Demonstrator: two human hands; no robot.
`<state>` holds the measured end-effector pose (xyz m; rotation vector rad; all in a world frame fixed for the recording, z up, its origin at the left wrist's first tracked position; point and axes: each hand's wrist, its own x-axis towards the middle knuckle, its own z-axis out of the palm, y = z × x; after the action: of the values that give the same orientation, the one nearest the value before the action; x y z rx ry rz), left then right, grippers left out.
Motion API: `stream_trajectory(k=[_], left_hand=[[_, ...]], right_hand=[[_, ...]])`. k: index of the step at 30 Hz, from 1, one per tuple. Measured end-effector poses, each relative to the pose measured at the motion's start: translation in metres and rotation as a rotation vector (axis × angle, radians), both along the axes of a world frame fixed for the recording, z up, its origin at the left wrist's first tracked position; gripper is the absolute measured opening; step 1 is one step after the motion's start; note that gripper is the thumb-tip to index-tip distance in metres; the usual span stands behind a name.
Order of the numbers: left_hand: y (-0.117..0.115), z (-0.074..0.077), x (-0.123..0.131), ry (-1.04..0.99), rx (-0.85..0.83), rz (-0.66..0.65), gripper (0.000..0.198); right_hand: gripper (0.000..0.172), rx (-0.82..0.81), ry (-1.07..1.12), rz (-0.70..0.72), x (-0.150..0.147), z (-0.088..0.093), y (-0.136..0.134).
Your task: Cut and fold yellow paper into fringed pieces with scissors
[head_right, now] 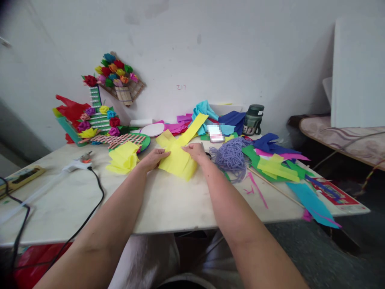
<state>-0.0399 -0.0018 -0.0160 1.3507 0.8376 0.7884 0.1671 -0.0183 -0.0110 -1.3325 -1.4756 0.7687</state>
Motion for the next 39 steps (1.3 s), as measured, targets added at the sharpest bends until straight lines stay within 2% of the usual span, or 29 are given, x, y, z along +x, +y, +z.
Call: stream_trajectory(k=[3, 6, 12, 22, 26, 31, 36, 39], left_hand=[[0.0, 0.0, 0.001, -0.015, -0.012, -0.006, 0.037], [0.0, 0.001, 0.003, -0.038, -0.023, 0.043, 0.035], [-0.002, 0.004, 0.005, -0.096, -0.024, 0.084, 0.035], [0.0, 0.004, 0.001, 0.158, 0.161, 0.119, 0.032], [0.003, 0.004, -0.001, 0.256, 0.239, 0.169, 0.029], [0.003, 0.006, -0.002, 0.335, 0.338, 0.264, 0.027], [0.005, 0.005, -0.004, 0.389, 0.412, 0.311, 0.029], [0.007, 0.004, -0.006, 0.445, 0.465, 0.367, 0.031]], right_hand=[[0.032, -0.005, -0.02, -0.007, 0.0, 0.0, -0.001], [0.033, -0.005, -0.041, -0.002, 0.0, 0.0, -0.001], [0.035, 0.061, -0.08, 0.0, -0.001, -0.001, 0.001], [0.035, 0.089, -0.226, -0.018, -0.001, -0.003, 0.003], [0.029, -0.017, -0.177, 0.04, 0.0, -0.002, 0.002], [0.022, -0.217, -0.07, 0.136, 0.003, 0.007, -0.006], [0.02, -0.33, -0.023, 0.199, 0.011, 0.016, -0.012], [0.021, -0.342, -0.003, 0.205, 0.017, 0.017, -0.014]])
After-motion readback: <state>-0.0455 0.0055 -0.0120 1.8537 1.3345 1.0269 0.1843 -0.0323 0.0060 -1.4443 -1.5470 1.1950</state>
